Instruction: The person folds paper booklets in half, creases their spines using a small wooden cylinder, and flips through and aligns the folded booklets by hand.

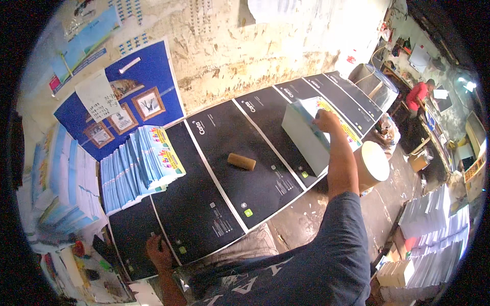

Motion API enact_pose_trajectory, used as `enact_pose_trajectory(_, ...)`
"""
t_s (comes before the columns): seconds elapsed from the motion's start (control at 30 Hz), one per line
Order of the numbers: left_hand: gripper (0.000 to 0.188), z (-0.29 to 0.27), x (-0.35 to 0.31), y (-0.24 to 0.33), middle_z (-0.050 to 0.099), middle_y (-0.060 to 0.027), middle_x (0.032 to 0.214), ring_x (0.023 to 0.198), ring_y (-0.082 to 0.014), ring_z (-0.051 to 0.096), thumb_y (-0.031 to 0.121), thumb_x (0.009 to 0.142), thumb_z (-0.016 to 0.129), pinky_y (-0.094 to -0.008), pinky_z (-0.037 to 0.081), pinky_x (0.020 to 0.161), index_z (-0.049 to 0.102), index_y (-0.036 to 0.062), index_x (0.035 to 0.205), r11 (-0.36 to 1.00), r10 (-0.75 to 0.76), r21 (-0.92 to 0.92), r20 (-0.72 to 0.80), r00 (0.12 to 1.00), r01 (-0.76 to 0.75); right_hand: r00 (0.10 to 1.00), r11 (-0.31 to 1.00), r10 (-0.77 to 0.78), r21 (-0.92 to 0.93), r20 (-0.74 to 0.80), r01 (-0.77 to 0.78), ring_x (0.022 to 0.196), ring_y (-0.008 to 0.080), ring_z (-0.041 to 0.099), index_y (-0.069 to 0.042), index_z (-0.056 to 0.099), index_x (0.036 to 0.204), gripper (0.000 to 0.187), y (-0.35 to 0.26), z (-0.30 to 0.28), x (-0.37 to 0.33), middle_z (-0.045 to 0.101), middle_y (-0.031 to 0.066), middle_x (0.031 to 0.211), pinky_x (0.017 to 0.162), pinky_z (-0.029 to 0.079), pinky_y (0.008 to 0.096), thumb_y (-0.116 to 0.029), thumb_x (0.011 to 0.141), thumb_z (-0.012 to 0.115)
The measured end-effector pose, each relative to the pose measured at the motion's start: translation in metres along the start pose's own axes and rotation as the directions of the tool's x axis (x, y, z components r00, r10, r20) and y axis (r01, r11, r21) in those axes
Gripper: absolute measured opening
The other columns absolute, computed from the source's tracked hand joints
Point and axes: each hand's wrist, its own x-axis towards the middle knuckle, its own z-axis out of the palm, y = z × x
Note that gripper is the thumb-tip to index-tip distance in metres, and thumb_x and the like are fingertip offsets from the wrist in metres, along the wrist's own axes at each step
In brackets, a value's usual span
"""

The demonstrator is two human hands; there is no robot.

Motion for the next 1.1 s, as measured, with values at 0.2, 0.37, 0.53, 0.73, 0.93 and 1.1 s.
enact_pose_trajectory(0.2, 0.023, 0.004, 0.001, -0.003, 0.059, -0.02, 0.122, 0.118, -0.0374, 0.053, 0.012, 0.09, 0.062, -0.0524, 0.041, 0.101, 0.067, 0.0023, 0.11, 1.0, 0.016, 0.024, 0.015, 1.0, -0.017, 0.995, 0.995, -0.061, 0.076, -0.075, 0.067, 0.108, 0.0355, 0.063, -0.008, 0.065, 0.117, 0.055, 0.014, 0.01, 0.005, 0.068, 0.0193, 0.111, 0.093, 0.048, 0.044, -0.043, 0.076, 0.076)
enact_pose_trajectory(0.37, 0.022, 0.002, 0.005, 0.007, 0.057, -0.0198, 0.124, 0.12, -0.0373, 0.052, 0.011, 0.089, 0.062, -0.051, 0.04, 0.103, 0.069, 0.0025, 0.108, 0.993, -0.071, 0.103, 0.055, 0.996, 0.066, 0.998, 0.995, -0.065, 0.08, 0.015, 0.063, 0.109, 0.037, 0.063, -0.007, 0.065, 0.118, 0.061, 0.014, 0.002, 0.01, 0.067, 0.0223, 0.113, 0.093, 0.048, 0.045, -0.049, 0.075, 0.076)
enact_pose_trajectory(0.53, 0.022, 0.004, 0.003, 0.006, 0.057, -0.0196, 0.125, 0.121, -0.0369, 0.051, 0.013, 0.091, 0.061, -0.0509, 0.039, 0.103, 0.07, 0.0027, 0.107, 0.99, -0.062, 0.127, 0.058, 0.996, 0.054, 0.994, 0.993, -0.1, 0.074, 0.05, 0.096, 0.107, 0.0364, 0.063, -0.007, 0.065, 0.115, 0.056, 0.013, 0.0, 0.016, 0.067, 0.0212, 0.112, 0.092, 0.048, 0.0442, -0.045, 0.076, 0.076)
enact_pose_trajectory(0.73, 0.022, 0.003, 0.003, 0.007, 0.057, -0.0187, 0.125, 0.122, -0.0361, 0.051, 0.015, 0.092, 0.059, -0.0497, 0.041, 0.102, 0.07, 0.003, 0.108, 0.993, -0.094, 0.068, 0.031, 0.995, 0.092, 0.998, 1.0, -0.025, -0.01, -0.059, 0.025, 0.101, 0.0418, 0.064, -0.006, 0.06, 0.119, 0.037, -0.009, 0.003, -0.007, 0.067, 0.0256, 0.107, 0.088, 0.049, 0.0498, -0.028, 0.088, 0.058)
enact_pose_trajectory(0.93, 0.027, -0.011, 0.001, 0.009, 0.061, -0.0187, 0.12, 0.114, -0.0363, 0.057, 0.016, 0.092, 0.061, -0.0497, 0.042, 0.101, 0.066, 0.0019, 0.115, 0.987, 0.007, -0.16, -0.009, 1.0, -0.009, 0.96, 0.981, -0.193, -0.052, -0.204, 0.187, 0.088, 0.042, 0.068, -0.004, 0.055, 0.122, 0.03, -0.058, -0.087, -0.111, 0.068, 0.0257, 0.095, 0.077, 0.054, 0.0509, -0.017, 0.097, 0.046)
enact_pose_trajectory(1.1, 0.049, -0.063, 0.062, 0.159, 0.055, -0.0212, 0.135, 0.124, -0.0329, 0.055, 0.016, 0.09, 0.069, -0.0412, 0.043, 0.104, 0.053, 0.0013, 0.134, 0.839, 0.209, -0.524, 0.06, 0.976, -0.147, 0.629, 0.625, -0.735, 0.107, -0.254, 0.773, 0.091, 0.0382, 0.067, -0.005, 0.064, 0.115, 0.025, -0.15, -0.125, -0.197, 0.068, 0.02, 0.107, 0.081, 0.053, 0.0462, -0.012, 0.093, 0.055)
